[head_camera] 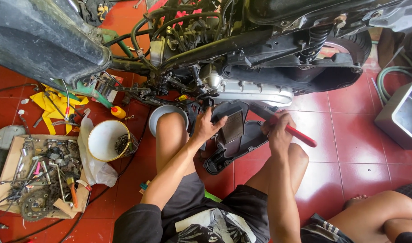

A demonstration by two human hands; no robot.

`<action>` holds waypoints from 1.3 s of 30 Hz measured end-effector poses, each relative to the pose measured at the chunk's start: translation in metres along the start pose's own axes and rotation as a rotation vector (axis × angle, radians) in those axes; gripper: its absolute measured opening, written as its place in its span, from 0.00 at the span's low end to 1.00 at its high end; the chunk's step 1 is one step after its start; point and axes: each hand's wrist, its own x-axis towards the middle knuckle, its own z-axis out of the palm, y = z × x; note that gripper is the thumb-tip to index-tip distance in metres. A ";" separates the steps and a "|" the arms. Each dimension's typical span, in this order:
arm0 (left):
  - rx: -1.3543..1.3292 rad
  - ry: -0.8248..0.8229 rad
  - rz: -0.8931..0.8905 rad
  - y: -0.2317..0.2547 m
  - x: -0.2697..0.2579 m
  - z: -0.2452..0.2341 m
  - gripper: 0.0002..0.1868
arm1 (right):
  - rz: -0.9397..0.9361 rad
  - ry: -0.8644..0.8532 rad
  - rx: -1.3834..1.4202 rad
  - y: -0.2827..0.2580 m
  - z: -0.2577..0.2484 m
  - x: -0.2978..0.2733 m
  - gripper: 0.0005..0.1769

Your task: The person sits on the floor and uses a red brush to clean a motorcycle air filter. They hold the filter with one hand and brush the filter media with the other, working across the surface to remove debris.

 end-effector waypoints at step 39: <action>0.155 -0.092 -0.072 0.026 0.016 -0.007 0.30 | 0.088 -0.133 -0.213 0.006 -0.024 0.003 0.22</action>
